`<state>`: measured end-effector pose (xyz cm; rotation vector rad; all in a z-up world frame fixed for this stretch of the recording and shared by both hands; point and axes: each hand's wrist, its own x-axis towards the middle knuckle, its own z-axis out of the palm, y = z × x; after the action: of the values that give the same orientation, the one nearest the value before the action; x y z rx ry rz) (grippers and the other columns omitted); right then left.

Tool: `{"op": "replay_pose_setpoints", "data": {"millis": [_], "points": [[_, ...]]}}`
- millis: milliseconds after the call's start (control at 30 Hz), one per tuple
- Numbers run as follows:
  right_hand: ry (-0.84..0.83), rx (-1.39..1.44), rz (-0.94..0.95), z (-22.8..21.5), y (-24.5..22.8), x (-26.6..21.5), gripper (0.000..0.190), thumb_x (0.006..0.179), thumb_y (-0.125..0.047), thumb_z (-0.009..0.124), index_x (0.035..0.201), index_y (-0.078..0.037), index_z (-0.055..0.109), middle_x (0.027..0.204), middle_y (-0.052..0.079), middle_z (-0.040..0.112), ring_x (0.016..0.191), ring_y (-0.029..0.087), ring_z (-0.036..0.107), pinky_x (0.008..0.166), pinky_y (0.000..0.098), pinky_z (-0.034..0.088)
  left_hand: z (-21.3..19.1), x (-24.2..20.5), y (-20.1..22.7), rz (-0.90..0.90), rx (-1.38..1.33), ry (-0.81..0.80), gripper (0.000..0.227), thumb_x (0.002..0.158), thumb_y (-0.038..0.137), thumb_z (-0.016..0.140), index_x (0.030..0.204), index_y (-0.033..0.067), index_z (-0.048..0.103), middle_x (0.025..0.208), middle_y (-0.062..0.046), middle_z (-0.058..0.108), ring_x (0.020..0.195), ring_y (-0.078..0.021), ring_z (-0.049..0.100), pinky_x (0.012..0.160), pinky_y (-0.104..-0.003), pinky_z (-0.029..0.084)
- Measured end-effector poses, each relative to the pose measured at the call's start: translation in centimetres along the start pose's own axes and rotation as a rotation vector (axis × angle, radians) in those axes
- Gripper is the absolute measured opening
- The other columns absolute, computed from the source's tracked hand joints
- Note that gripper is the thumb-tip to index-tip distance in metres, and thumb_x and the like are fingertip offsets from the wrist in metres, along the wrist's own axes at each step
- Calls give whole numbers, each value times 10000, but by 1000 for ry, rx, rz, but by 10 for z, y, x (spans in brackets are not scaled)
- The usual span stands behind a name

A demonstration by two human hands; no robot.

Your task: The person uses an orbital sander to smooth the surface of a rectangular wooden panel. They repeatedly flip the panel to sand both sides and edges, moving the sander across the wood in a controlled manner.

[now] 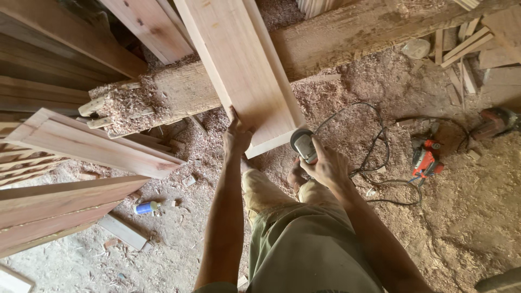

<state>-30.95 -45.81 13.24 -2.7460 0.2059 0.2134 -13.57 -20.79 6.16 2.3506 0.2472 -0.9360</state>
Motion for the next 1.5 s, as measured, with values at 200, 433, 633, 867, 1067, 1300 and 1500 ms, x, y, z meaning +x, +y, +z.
{"op": "replay_pose_setpoints", "data": {"millis": [200, 433, 633, 867, 1067, 1300, 1500], "points": [[-170, -45, -1, 5, -35, 8, 882, 776, -476, 826, 1472, -70, 466, 888, 229, 733, 616, 308, 731, 549, 473, 617, -5, -1, 2, 14, -52, -10, 1067, 915, 442, 723, 1655, 274, -28, 1327, -174, 675, 430, -72, 362, 331, -240, 309], [-90, -18, -199, 30, -70, 10, 836, 773, -463, 836, 1430, -75, 495, 820, 221, 715, 611, 307, 687, 500, 462, 600, -6, 0, 1, 39, -58, -6, 1031, 922, 375, 735, 1653, 275, 15, 1401, -183, 640, 440, -30, 434, 331, -201, 348], [-203, -7, -250, 46, -107, 1, 774, 779, -452, 841, 1408, -141, 513, 780, 200, 726, 484, 272, 674, 533, 509, 555, -11, -5, 8, 91, -67, 39, 1086, 898, 405, 750, 1619, 281, -53, 1417, -189, 586, 418, -55, 387, 309, -223, 337], [89, 407, -260, 0, -30, -32, 504, 1031, -425, 709, 1399, -139, 518, 992, 170, 751, 657, 178, 730, 492, 264, 641, 26, 3, -18, -155, -187, 104, 871, 885, 384, 743, 1536, 157, 211, 1053, -139, 724, 583, -109, 434, 454, -244, 359], [17, 139, 490, -63, 79, -63, 744, 899, -545, 711, 1482, -139, 491, 955, 134, 749, 685, 240, 751, 578, 400, 634, 127, -3, -52, 78, 64, 72, 440, 927, 240, 653, 1273, 10, 507, 1035, -202, 690, 705, -182, 535, 601, -333, 485], [198, 55, 757, -106, 160, -106, 842, 862, -558, 800, 1555, -179, 507, 1299, 153, 724, 1145, 392, 683, 991, 567, 528, 167, -99, 1, -143, -989, -327, 327, 964, 190, 534, 1243, 38, 611, 1138, -188, 687, 899, -264, 661, 782, -406, 601], [209, 169, 879, -109, 195, -116, 917, 853, -554, 797, 1593, -154, 433, 1319, 211, 657, 1162, 439, 643, 992, 604, 496, 78, -45, 28, -243, -1346, -160, 483, 1068, 342, 431, 1399, -5, 497, 1277, -213, 628, 1123, -320, 685, 976, -447, 625]]}}
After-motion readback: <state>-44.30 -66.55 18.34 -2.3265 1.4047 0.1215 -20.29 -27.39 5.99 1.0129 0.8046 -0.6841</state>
